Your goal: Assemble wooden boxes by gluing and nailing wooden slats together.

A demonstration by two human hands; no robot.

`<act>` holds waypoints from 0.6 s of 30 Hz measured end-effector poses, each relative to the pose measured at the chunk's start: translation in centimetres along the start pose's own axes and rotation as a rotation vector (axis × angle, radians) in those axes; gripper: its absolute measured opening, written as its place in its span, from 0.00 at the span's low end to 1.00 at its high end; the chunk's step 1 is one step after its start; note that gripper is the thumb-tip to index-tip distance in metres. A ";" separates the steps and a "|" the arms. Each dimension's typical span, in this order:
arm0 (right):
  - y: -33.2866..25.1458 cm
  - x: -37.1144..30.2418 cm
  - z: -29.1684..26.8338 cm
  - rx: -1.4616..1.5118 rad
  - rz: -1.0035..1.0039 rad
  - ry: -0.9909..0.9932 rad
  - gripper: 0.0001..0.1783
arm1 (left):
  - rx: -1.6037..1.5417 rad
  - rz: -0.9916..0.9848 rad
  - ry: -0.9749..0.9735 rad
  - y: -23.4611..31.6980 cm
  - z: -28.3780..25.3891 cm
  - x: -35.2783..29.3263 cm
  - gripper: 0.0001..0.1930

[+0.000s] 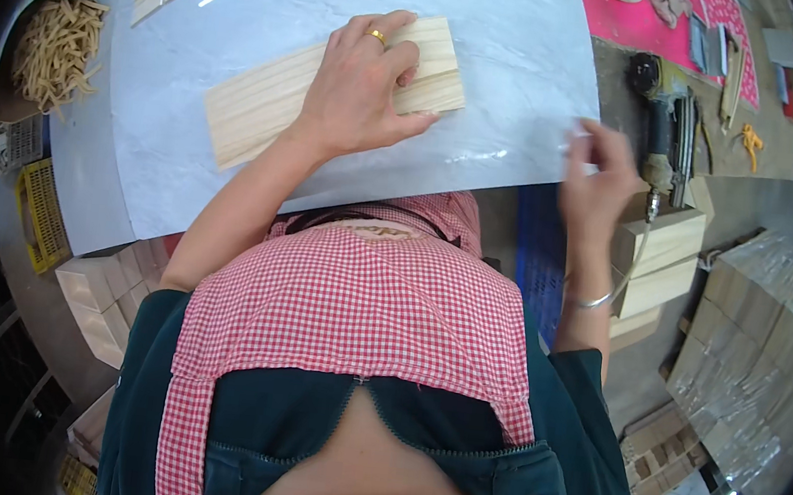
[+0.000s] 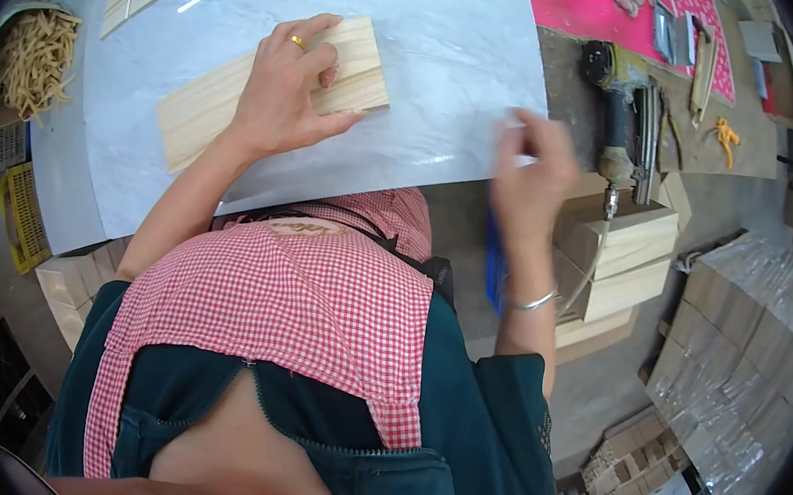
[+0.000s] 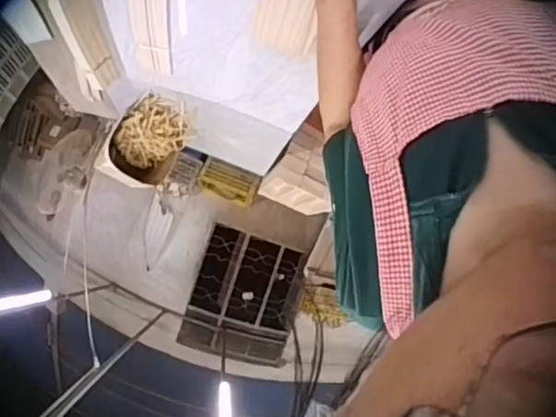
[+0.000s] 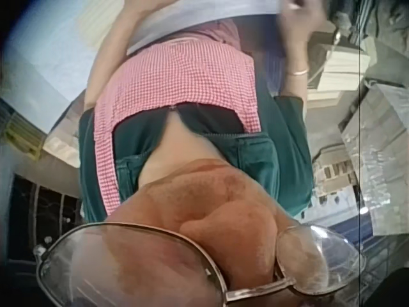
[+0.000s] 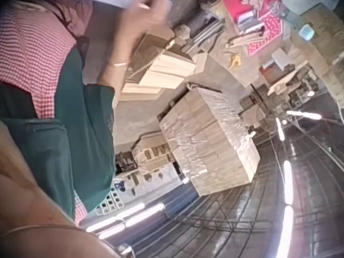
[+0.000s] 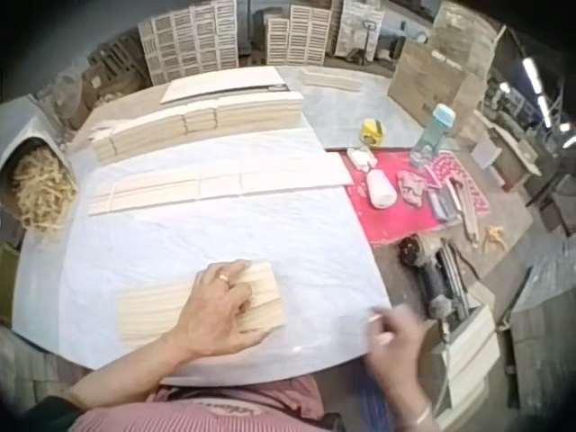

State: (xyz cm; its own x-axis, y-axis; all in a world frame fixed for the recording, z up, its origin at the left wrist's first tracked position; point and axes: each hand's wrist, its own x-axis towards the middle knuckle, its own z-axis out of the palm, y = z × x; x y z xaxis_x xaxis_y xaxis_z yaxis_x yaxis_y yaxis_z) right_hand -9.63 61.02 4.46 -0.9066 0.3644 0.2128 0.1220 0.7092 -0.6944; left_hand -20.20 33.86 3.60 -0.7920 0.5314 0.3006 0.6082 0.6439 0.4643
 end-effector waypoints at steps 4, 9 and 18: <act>8.6 6.0 -5.5 -0.532 0.132 0.160 0.19 | 0.034 0.023 0.002 -0.5 0.1 -0.1 0.18; 17.1 8.4 -5.0 -0.897 -0.392 0.271 0.22 | 0.021 0.007 0.027 -0.4 0.4 -0.4 0.21; 6.8 11.3 -7.2 -0.505 0.305 -0.188 0.17 | -0.045 0.130 0.009 -1.1 -0.5 0.2 0.28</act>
State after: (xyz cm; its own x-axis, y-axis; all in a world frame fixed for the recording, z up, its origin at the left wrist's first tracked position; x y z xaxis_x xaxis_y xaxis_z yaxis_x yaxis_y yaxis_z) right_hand -16.12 74.31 7.14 -0.8508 0.5157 -0.1008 0.5214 0.8048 -0.2835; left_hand -21.02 33.00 3.55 -0.7069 0.6036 0.3686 0.7032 0.5442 0.4575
